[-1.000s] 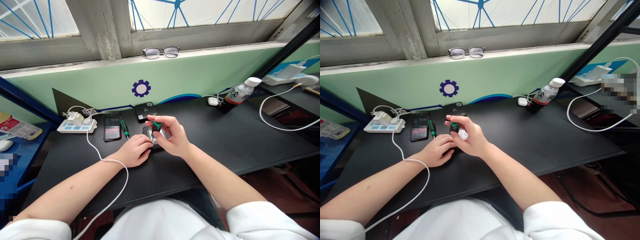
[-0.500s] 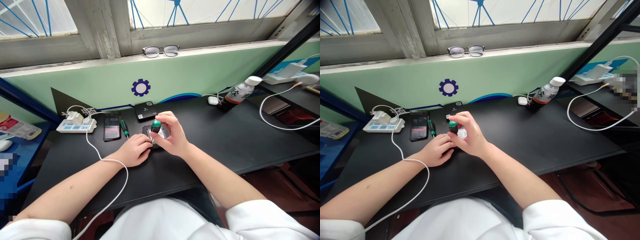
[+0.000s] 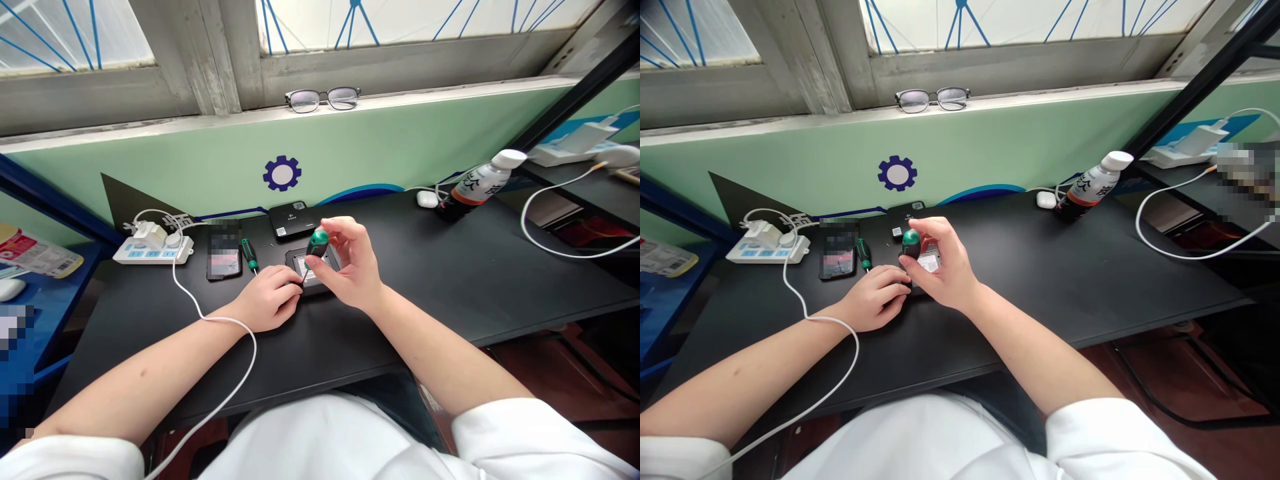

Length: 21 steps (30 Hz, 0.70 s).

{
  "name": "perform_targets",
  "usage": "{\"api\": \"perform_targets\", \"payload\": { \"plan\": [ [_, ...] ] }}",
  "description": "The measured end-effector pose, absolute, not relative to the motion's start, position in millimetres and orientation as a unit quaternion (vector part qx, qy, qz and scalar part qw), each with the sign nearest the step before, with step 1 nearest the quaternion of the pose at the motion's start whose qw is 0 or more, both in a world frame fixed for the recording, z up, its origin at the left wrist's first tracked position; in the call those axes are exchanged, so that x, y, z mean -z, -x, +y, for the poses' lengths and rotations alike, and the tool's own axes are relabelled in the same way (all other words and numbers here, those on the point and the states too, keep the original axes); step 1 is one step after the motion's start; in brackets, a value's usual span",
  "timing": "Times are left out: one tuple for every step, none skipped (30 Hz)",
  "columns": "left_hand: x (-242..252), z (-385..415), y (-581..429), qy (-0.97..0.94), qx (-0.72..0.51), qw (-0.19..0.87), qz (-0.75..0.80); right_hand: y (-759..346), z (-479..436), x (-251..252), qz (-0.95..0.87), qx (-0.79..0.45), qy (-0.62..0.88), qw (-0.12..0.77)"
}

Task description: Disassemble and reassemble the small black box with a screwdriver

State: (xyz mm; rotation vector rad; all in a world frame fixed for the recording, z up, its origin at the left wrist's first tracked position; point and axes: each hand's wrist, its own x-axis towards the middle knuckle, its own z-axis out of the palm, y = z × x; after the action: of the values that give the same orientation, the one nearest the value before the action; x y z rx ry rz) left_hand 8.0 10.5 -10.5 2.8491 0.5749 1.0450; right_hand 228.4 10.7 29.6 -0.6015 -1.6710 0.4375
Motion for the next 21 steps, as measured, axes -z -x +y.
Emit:
{"api": "perform_targets", "payload": {
  "plan": [
    [10.5,10.4,-7.7,-0.921,-0.339,0.027,0.188,-228.4,10.8,-29.6,-0.723,-0.189,0.261,0.611],
    [10.4,10.2,-7.4,-0.921,-0.34,0.028,0.188,-228.4,10.9,-29.6,-0.722,-0.19,0.261,0.612],
    [10.4,10.1,-7.0,-0.92,-0.342,0.029,0.187,-228.3,11.0,-29.6,-0.722,-0.192,0.26,0.612],
    [10.3,10.0,-6.7,-0.92,-0.345,0.029,0.185,-228.1,11.1,-29.6,-0.723,-0.194,0.258,0.611],
    [10.3,10.0,-6.5,-0.919,-0.348,0.028,0.184,-227.9,11.2,-29.7,-0.724,-0.195,0.257,0.61],
    [10.3,10.1,-6.3,-0.918,-0.35,0.026,0.183,-227.6,11.2,-29.9,-0.726,-0.194,0.255,0.608],
    [10.4,10.2,-6.1,-0.918,-0.35,0.024,0.183,-227.4,11.3,-30.2,-0.729,-0.189,0.255,0.606],
    [10.6,10.4,-6.0,-0.919,-0.348,0.024,0.184,-227.3,11.4,-30.5,-0.733,-0.182,0.255,0.604],
    [10.9,10.6,-5.9,-0.919,-0.346,0.023,0.186,-227.3,11.4,-31.0,-0.737,-0.175,0.255,0.601],
    [11.3,10.8,-5.8,-0.92,-0.343,0.024,0.187,-227.5,11.4,-31.6,-0.74,-0.168,0.254,0.6],
    [11.7,11.0,-5.7,-0.92,-0.342,0.024,0.189,-227.9,11.5,-32.2,-0.741,-0.165,0.252,0.6],
    [12.2,11.1,-5.5,-0.921,-0.341,0.026,0.19,-228.4,11.5,-32.7,-0.741,-0.163,0.25,0.602],
    [12.6,11.2,-5.4,-0.921,-0.34,0.028,0.19,-228.9,11.5,-33.3,-0.74,-0.163,0.248,0.603],
    [12.9,11.1,-5.4,-0.921,-0.338,0.032,0.192,-229.4,11.6,-33.7,-0.74,-0.163,0.246,0.605],
    [13.2,10.9,-5.4,-0.921,-0.336,0.035,0.192,-229.8,11.7,-34.0,-0.74,-0.162,0.245,0.605],
    [13.4,10.7,-5.5,-0.922,-0.335,0.038,0.193,-230.0,11.8,-34.2,-0.741,-0.162,0.246,0.604],
    [13.4,10.6,-5.8,-0.921,-0.334,0.041,0.194,-230.1,11.9,-34.3,-0.742,-0.16,0.247,0.602],
    [13.3,10.4,-6.1,-0.921,-0.334,0.042,0.194,-230.1,12.0,-34.4,-0.743,-0.159,0.247,0.601],
    [13.1,10.3,-6.5,-0.921,-0.335,0.042,0.193,-229.9,12.2,-34.3,-0.743,-0.158,0.248,0.601],
    [12.8,10.4,-6.9,-0.921,-0.336,0.041,0.192,-229.6,12.3,-34.1,-0.742,-0.158,0.248,0.602],
    [12.6,10.5,-7.2,-0.921,-0.337,0.04,0.189,-229.2,12.4,-33.8,-0.741,-0.159,0.248,0.603]
  ]
}}
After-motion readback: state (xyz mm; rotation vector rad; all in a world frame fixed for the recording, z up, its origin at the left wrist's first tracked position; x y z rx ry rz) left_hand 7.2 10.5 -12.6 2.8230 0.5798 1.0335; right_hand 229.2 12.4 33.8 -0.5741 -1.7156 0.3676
